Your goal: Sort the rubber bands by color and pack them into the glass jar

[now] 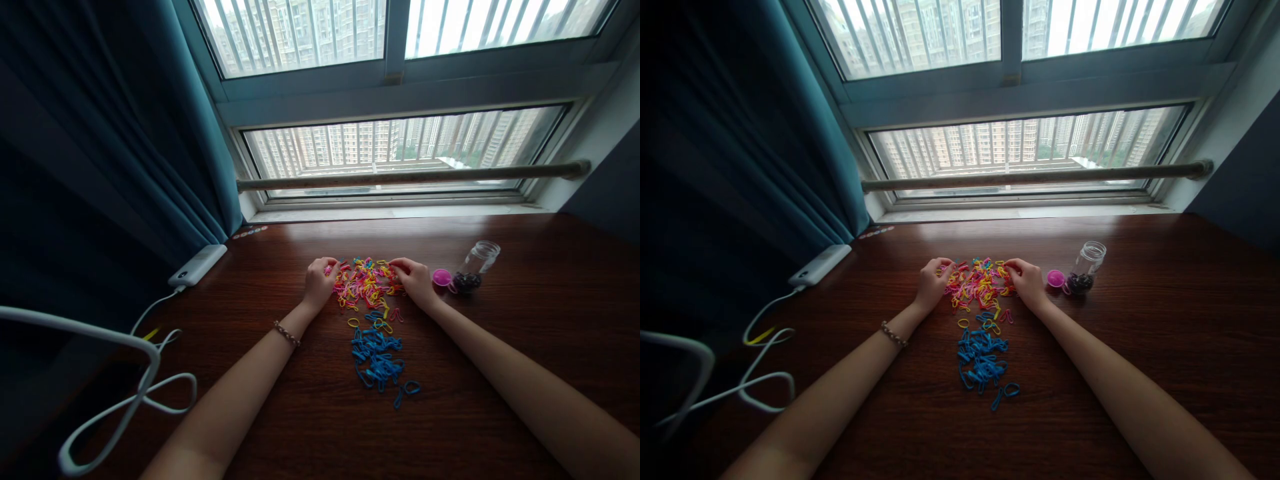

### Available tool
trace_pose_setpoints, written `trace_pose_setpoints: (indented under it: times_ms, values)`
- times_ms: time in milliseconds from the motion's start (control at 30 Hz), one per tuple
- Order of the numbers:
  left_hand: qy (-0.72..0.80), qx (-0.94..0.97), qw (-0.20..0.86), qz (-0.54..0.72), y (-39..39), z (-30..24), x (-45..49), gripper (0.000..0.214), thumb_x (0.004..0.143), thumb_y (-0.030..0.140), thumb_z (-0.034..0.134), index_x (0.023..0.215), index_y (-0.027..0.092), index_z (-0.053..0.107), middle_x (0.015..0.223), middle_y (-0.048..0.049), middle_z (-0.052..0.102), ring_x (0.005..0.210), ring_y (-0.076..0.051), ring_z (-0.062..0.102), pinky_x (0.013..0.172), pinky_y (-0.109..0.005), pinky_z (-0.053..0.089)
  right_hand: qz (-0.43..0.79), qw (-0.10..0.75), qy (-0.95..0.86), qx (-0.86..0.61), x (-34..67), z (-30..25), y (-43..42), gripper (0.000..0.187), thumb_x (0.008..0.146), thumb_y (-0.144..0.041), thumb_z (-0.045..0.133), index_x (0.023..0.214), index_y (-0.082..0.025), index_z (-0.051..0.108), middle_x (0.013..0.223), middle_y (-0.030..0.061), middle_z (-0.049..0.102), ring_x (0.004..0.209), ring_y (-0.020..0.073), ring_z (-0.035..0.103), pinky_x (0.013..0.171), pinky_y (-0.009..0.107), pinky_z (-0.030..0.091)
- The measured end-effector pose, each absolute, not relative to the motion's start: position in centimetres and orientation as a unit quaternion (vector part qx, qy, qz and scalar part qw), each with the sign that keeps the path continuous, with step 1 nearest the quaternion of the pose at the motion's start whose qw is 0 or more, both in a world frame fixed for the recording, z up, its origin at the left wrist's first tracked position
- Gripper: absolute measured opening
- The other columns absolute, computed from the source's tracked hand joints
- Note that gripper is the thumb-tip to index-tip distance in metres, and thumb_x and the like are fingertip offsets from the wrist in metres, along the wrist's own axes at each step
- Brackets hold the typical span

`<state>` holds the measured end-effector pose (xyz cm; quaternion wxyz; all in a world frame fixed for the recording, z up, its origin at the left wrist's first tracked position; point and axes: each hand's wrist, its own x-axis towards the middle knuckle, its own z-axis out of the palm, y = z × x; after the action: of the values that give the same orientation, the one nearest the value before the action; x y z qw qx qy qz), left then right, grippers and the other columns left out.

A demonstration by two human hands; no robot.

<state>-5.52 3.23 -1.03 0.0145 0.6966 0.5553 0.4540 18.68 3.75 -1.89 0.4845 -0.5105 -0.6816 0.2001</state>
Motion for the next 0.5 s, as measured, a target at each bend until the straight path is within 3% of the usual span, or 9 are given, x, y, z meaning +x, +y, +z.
trace_pose_setpoints:
  times_ms: [267, 500]
  values:
    - [0.467, 0.775, -0.054, 0.423, 2.4, -0.6, -4.8, 0.011, 0.082, 0.026, 0.051, 0.076, 0.019, 0.057, 0.075, -0.0022, 0.062, 0.077, -0.017, 0.055, 0.082, -0.035, 0.04, 0.217, 0.499, -0.666, -0.509, 18.6, -1.7, 3.5, 0.021, 0.07, -0.031, 0.059, 0.084, -0.018, 0.066, 0.08, 0.0051, 0.069, 0.062, 0.016, 0.061, 0.059, 0.028, 0.048]
    - [0.443, 0.794, -0.052, 0.414, 2.1, -0.4, -4.7, 0.01, 0.081, 0.026, 0.051, 0.077, 0.02, 0.056, 0.076, -0.002, 0.062, 0.08, -0.017, 0.055, 0.09, -0.036, 0.037, 0.216, 0.501, -0.664, -0.512, 18.8, -2.0, 3.8, 0.027, 0.068, -0.035, 0.063, 0.088, -0.017, 0.065, 0.076, 0.0053, 0.068, 0.063, 0.0174, 0.061, 0.06, 0.03, 0.049]
